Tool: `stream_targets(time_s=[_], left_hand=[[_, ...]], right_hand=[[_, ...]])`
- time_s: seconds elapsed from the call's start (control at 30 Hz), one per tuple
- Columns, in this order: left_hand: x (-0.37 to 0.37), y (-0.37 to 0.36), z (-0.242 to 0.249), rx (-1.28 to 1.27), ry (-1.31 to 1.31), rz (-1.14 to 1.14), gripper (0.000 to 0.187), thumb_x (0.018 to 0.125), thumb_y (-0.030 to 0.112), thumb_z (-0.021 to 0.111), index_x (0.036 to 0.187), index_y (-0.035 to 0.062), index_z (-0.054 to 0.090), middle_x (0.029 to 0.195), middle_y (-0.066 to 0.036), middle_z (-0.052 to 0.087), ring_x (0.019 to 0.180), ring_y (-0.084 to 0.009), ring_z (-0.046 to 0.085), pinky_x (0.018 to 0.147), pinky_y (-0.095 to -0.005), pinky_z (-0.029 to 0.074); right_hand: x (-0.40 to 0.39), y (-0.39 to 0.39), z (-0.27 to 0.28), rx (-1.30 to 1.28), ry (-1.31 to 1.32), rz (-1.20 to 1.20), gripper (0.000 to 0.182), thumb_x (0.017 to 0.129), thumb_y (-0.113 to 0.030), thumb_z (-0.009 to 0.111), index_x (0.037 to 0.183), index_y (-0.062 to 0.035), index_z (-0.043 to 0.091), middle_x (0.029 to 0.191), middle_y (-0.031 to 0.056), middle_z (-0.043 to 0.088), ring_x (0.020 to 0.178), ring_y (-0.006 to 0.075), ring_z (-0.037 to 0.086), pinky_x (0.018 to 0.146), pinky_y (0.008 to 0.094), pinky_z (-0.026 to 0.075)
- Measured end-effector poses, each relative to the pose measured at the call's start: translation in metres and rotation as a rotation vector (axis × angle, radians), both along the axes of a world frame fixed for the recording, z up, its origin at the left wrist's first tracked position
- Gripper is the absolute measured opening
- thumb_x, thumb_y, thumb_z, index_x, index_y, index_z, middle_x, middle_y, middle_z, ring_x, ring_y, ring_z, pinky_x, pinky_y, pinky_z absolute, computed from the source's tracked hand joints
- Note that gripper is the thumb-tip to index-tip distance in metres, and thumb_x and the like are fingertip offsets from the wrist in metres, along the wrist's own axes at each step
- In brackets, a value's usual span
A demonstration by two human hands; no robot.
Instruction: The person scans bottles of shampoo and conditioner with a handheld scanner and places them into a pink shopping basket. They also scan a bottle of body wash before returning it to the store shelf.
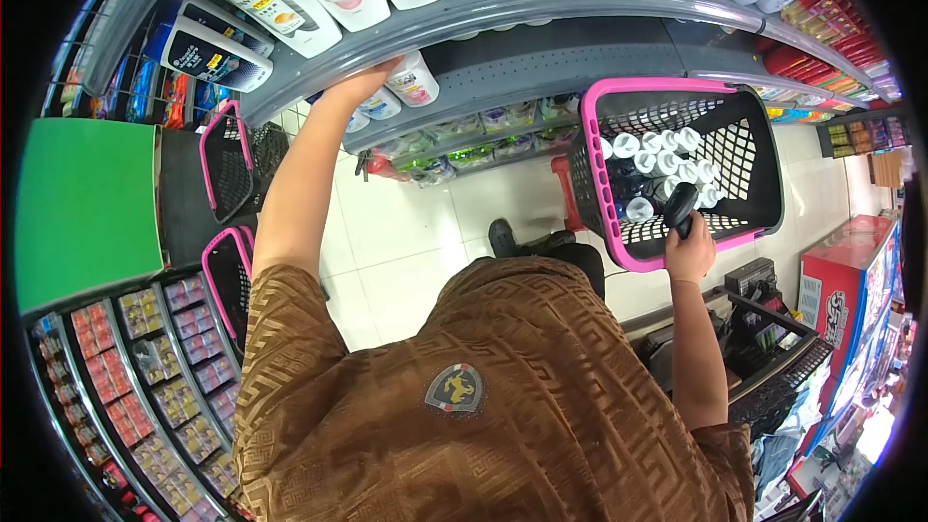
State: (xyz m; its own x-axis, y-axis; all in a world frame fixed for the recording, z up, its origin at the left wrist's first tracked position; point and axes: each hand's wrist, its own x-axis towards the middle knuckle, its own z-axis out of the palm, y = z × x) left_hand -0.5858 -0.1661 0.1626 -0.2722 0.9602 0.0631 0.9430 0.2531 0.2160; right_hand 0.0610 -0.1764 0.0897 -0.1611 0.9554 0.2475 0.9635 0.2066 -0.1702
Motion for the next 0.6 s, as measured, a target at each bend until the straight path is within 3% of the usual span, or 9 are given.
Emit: stream_targets(time_s=[0.13,0.23,0.4,0.53,0.6], left_hand=[[0.007,-0.001,0.005,0.015,0.025,0.027,0.065,0.094,0.059,0.057,0.142,0.0159,0.055,0.149,-0.012,0.052,0.136,-0.0362,0.049,0.112,-0.0443,0.04],[0.008,-0.002,0.006,0.044,0.007,0.007,0.059,0.092,0.052,0.066,0.135,0.0116,0.061,0.137,-0.016,0.061,0.126,-0.035,0.057,0.106,-0.0423,0.045],[0.011,-0.007,0.007,0.099,0.25,-0.008,0.061,0.093,0.059,0.06,0.134,0.0128,0.062,0.137,-0.017,0.061,0.127,-0.0379,0.056,0.106,-0.0446,0.045],[0.025,-0.013,0.007,-0.005,0.275,-0.033,0.071,0.094,0.062,0.055,0.135,0.0044,0.059,0.134,-0.026,0.06,0.125,-0.0427,0.056,0.106,-0.0471,0.044],[0.074,-0.023,0.029,-0.12,0.153,0.187,0.063,0.095,0.055,0.059,0.129,0.0023,0.062,0.133,-0.025,0.06,0.125,-0.0416,0.055,0.11,-0.0507,0.039]], right_hand=[[0.001,0.001,-0.001,0.023,0.013,0.015,0.049,0.074,-0.021,0.068,0.121,-0.012,0.062,0.107,0.0098,0.068,0.098,0.0331,0.065,0.081,0.0445,0.049],[0.001,0.0,-0.002,0.02,0.015,0.017,0.05,0.073,-0.02,0.069,0.122,-0.0118,0.062,0.106,0.01,0.068,0.098,0.0331,0.065,0.081,0.0444,0.049],[0.003,0.001,-0.007,0.026,0.033,0.029,0.052,0.072,-0.019,0.071,0.123,-0.0103,0.061,0.105,0.0106,0.068,0.097,0.0335,0.065,0.081,0.0451,0.049],[0.006,0.0,-0.001,0.0,0.108,0.048,0.052,0.069,-0.017,0.074,0.12,-0.0103,0.062,0.102,0.0115,0.068,0.094,0.0345,0.066,0.081,0.0449,0.049],[0.004,-0.001,0.004,0.007,0.096,0.037,0.049,0.07,-0.019,0.073,0.117,-0.0106,0.062,0.099,0.01,0.068,0.093,0.0331,0.066,0.081,0.0442,0.049]])
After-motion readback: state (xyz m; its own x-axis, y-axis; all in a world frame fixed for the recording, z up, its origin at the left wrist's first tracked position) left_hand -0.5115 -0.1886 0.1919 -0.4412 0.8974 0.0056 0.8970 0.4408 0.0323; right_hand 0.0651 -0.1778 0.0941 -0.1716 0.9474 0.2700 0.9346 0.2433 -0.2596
